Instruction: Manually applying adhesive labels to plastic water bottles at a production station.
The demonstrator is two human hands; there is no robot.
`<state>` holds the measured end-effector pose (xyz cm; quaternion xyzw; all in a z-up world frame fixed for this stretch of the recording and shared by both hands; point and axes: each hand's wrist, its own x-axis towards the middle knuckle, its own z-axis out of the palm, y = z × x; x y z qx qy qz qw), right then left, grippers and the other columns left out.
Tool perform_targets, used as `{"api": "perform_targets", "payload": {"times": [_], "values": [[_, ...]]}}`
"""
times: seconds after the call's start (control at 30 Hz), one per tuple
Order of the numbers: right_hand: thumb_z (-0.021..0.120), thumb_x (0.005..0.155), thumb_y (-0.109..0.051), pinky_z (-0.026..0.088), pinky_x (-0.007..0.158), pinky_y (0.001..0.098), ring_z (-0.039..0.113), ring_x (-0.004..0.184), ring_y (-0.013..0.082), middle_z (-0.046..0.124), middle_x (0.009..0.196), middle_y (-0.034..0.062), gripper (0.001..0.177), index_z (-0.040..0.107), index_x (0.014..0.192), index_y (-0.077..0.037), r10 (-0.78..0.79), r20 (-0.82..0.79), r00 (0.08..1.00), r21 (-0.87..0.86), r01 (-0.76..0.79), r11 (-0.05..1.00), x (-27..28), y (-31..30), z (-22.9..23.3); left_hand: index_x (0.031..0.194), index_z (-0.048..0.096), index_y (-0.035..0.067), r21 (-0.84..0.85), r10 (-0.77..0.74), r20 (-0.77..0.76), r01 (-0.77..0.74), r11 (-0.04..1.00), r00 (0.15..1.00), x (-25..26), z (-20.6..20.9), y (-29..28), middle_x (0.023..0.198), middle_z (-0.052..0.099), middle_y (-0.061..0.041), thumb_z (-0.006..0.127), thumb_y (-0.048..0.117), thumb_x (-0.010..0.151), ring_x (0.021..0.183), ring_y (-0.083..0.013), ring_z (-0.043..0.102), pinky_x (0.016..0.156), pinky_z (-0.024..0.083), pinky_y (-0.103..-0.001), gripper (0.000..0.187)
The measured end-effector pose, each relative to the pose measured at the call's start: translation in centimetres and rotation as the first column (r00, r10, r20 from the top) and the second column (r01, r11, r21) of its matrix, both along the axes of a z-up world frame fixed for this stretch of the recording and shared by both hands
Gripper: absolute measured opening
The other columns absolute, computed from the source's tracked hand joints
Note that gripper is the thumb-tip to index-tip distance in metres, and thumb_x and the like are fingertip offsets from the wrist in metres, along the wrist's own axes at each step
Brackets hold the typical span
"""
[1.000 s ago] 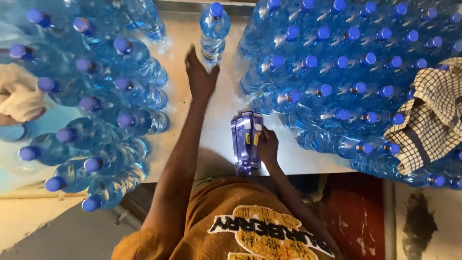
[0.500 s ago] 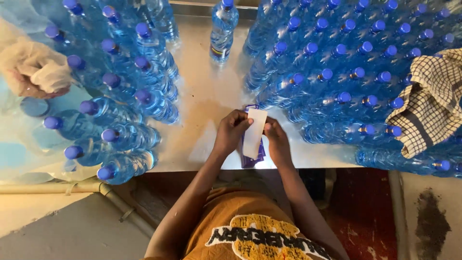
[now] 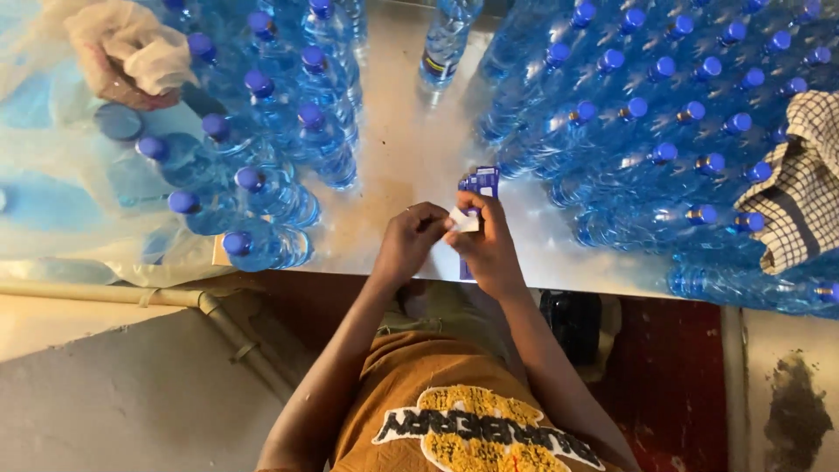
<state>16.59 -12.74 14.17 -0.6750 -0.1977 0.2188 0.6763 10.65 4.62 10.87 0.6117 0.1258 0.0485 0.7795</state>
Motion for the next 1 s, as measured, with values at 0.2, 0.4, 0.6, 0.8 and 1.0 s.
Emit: {"api": "perform_targets", "payload": {"times": [0.2,0.4,0.6,0.8,1.0], "values": [[0.074,0.110,-0.018,0.071,0.081,0.0431,0.076,0.087,0.0239,0.057,0.102,0.0117,0.039,0.061,0.141,0.002,-0.159,-0.081,0.984,-0.024,0.157,0.987,-1.1,0.9,-3.6,0.112,0.074,0.007,0.003,0.415,0.107,-0.418,0.908,0.903,-2.6,2.3,1.5,0.091,0.058,-0.002,0.066,0.016,0.113,0.091,-0.0151,0.054,0.083,0.046,-0.032,0.012],[0.067,0.107,-0.004,0.069,0.070,0.0375,0.071,0.076,0.0216,0.047,0.097,0.0074,0.029,0.060,0.134,0.005,-0.115,-0.208,0.971,-0.144,0.086,0.986,-4.4,-1.0,-11.6,0.119,0.071,0.008,-0.094,0.692,0.188,-0.689,0.719,0.697,-4.3,3.1,5.8,0.091,0.062,0.001,0.065,0.017,0.118,0.088,-0.0089,0.053,0.091,0.052,-0.031,0.012],[0.070,0.104,-0.038,0.063,0.086,0.0497,0.083,0.100,0.0341,0.081,0.109,0.0136,0.040,0.071,0.136,-0.014,0.671,-0.113,0.733,-0.936,-0.305,0.176,-4.8,-1.9,-8.6,0.122,0.075,0.005,0.013,0.693,0.230,-0.715,0.699,0.683,-4.5,5.5,6.0,0.099,0.067,0.000,0.071,0.005,0.113,0.093,-0.0087,0.055,0.087,0.050,-0.030,0.010],[0.060,0.114,-0.026,0.059,0.091,0.0336,0.072,0.099,0.0167,0.070,0.104,0.0049,0.033,0.069,0.137,-0.004,0.079,-0.399,0.914,-0.096,-0.127,0.987,-2.6,1.1,-4.2,0.122,0.078,0.007,0.244,0.524,0.069,-0.524,0.816,0.849,-5.2,1.5,3.3,0.095,0.078,-0.011,0.081,0.011,0.105,0.089,-0.0215,0.073,0.087,0.060,-0.042,0.018],[0.078,0.109,-0.024,0.064,0.073,0.0332,0.075,0.076,0.0174,0.070,0.083,0.0097,0.023,0.078,0.121,-0.005,0.019,0.001,1.000,-0.201,-0.018,0.980,-2.3,4.3,0.3,0.121,0.082,0.008,0.190,0.334,0.105,-0.348,0.918,0.937,-5.8,1.0,0.9,0.111,0.083,-0.014,0.076,0.028,0.108,0.110,-0.0296,0.078,0.102,0.058,-0.046,0.025]]}}
